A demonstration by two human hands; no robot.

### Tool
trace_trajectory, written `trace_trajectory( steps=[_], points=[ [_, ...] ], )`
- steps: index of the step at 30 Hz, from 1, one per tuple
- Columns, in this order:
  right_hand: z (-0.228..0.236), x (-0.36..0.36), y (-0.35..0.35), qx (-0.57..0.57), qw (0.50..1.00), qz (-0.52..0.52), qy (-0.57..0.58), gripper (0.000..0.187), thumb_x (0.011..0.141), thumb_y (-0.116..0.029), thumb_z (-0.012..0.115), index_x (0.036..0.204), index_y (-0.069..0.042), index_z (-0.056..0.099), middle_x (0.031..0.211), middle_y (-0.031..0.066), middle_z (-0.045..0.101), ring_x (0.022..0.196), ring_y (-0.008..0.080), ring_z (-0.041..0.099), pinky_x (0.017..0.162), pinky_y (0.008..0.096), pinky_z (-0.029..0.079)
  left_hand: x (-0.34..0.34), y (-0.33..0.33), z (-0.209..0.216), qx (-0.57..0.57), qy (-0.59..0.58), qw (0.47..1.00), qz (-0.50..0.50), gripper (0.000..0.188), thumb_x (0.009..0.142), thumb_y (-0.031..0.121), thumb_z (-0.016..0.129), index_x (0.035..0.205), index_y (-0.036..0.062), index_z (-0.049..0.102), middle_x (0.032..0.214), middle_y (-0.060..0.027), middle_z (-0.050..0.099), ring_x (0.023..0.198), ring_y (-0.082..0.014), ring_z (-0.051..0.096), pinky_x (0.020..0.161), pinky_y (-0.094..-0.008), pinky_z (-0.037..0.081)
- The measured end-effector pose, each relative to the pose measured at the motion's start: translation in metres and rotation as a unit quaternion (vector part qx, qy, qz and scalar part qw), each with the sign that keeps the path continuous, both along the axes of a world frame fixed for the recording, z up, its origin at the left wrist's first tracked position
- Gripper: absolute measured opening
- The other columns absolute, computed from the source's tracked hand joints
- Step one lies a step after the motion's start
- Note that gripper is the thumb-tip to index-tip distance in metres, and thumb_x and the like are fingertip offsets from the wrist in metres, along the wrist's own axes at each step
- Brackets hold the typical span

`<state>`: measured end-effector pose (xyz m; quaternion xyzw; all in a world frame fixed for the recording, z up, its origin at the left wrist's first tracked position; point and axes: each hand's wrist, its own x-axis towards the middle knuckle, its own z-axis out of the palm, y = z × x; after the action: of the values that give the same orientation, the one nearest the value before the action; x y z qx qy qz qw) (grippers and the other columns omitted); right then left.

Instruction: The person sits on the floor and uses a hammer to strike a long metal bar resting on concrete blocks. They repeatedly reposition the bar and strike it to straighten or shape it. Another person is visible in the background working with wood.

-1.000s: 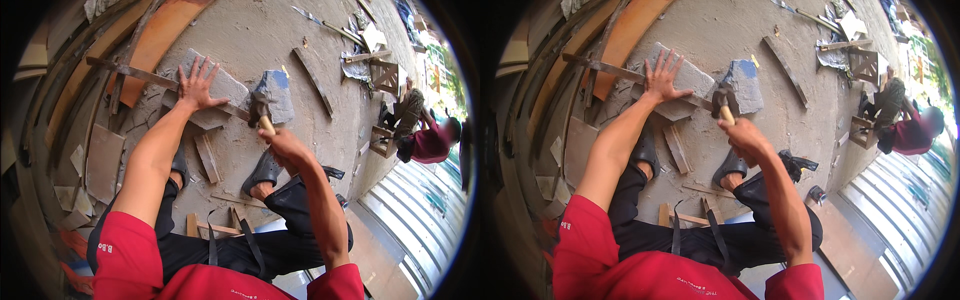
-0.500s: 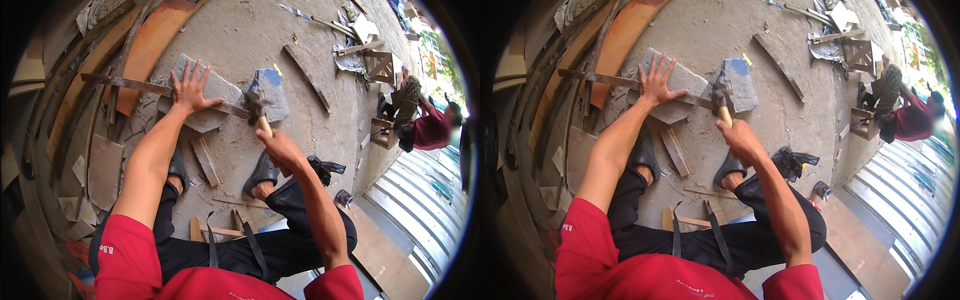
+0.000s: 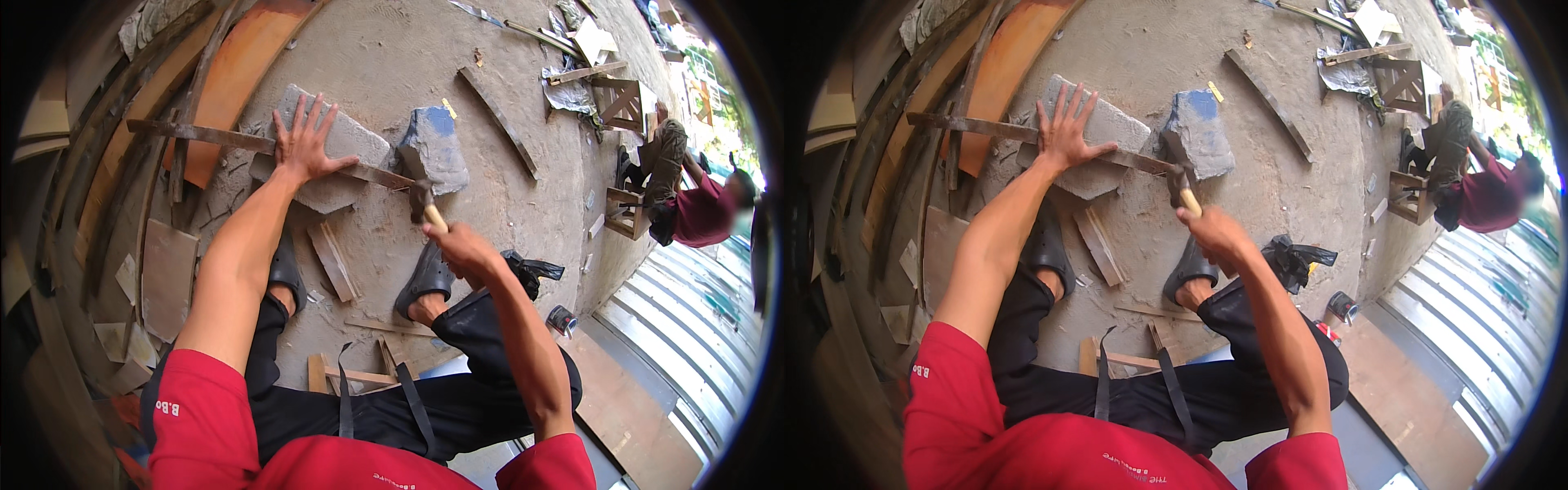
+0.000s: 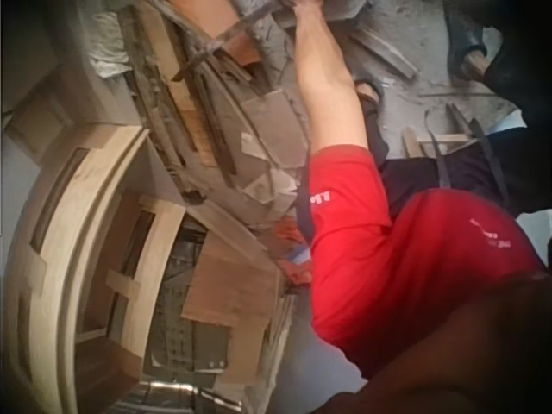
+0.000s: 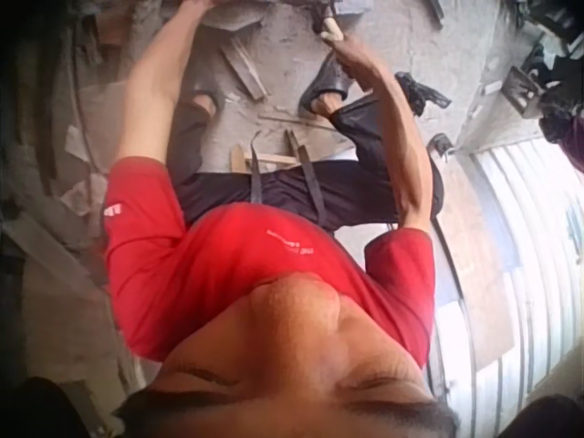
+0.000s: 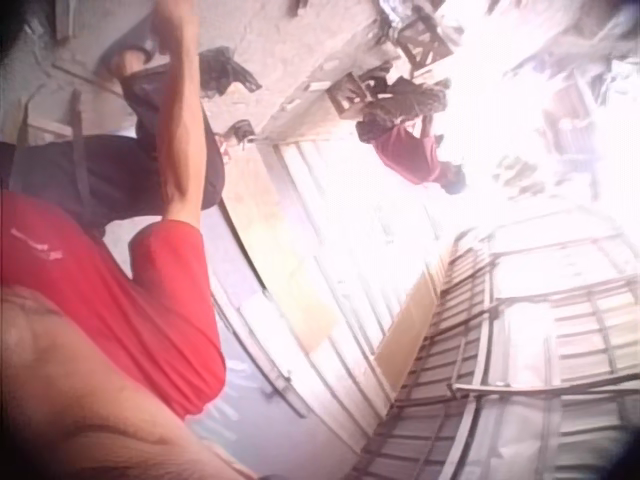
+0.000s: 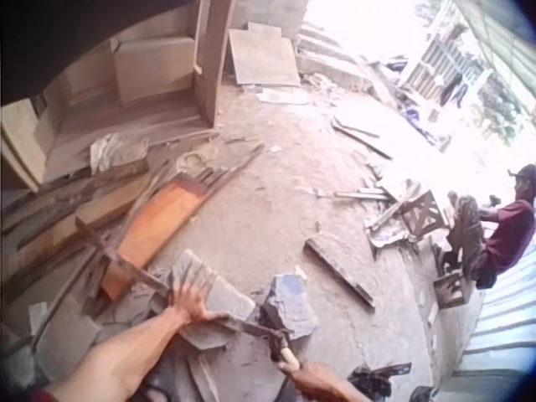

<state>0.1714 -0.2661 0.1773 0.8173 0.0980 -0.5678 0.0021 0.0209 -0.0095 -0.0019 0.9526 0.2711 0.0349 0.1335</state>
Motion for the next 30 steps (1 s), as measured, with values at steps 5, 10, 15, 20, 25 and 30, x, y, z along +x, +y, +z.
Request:
trace_trajectory(
  steps=[5,10,15,20,25,30],
  points=[
    [0.033,-0.003,0.076,0.166,0.986,-0.017,-0.020,0.059,0.098,-0.053,0.051,0.078,0.002,0.054,0.055,0.0084,0.055,0.044,0.0224,0.058,0.043,0.0400,0.046,-0.001,0.005,0.001,0.009,-0.008,1.000,0.002,0.113,0.065,0.090,0.053,0.153,0.0210,0.034,0.162,-0.0110,0.021,0.151,-0.0355,0.007,0.109,-0.0758,-0.001],
    [0.006,0.005,0.075,0.048,0.988,0.146,0.017,0.058,0.098,-0.051,0.051,0.083,0.005,0.059,0.057,0.0108,0.059,0.045,0.0234,0.060,0.043,0.0390,0.047,0.002,0.004,0.006,-0.001,0.004,1.000,0.003,0.112,0.067,0.089,0.052,0.154,0.0208,0.031,0.162,-0.0113,0.021,0.151,-0.0364,0.009,0.109,-0.0767,0.002],
    [-0.011,0.022,0.042,-0.089,0.935,0.339,0.053,0.060,0.098,-0.049,0.051,0.090,0.009,0.065,0.063,0.0150,0.064,0.050,0.0270,0.065,0.046,0.0396,0.051,0.001,0.005,0.003,-0.008,-0.006,1.000,0.003,0.111,0.069,0.089,0.051,0.154,0.0201,0.031,0.162,-0.0119,0.022,0.150,-0.0367,0.010,0.109,-0.0770,0.005],
    [0.021,0.015,0.078,0.080,0.944,0.316,-0.037,0.065,0.098,-0.055,0.049,0.089,0.008,0.064,0.069,0.0213,0.066,0.064,0.0333,0.068,0.062,0.0458,0.053,-0.001,0.005,0.005,-0.009,0.004,1.000,-0.005,0.102,0.075,0.083,0.051,0.154,0.0201,0.031,0.161,-0.0117,0.023,0.150,-0.0363,0.011,0.110,-0.0756,0.004],
    [0.017,0.013,0.102,0.050,0.951,0.306,0.013,0.061,0.097,-0.053,0.051,0.090,0.006,0.066,0.067,0.0183,0.065,0.059,0.0293,0.065,0.057,0.0431,0.053,-0.001,0.007,-0.006,0.012,-0.015,1.000,-0.001,0.086,0.086,0.071,0.048,0.153,0.0205,0.033,0.161,-0.0090,0.024,0.150,-0.0351,0.012,0.111,-0.0741,0.004],
    [-0.012,0.047,0.042,-0.104,0.926,0.363,0.004,0.059,0.095,-0.052,0.055,0.087,0.005,0.067,0.066,0.0179,0.065,0.053,0.0276,0.065,0.051,0.0404,0.054,0.005,0.002,-0.003,0.007,-0.024,1.000,-0.002,0.080,0.088,0.069,0.047,0.151,0.0208,0.038,0.160,-0.0087,0.027,0.150,-0.0339,0.015,0.113,-0.0715,0.003]
  ],
)
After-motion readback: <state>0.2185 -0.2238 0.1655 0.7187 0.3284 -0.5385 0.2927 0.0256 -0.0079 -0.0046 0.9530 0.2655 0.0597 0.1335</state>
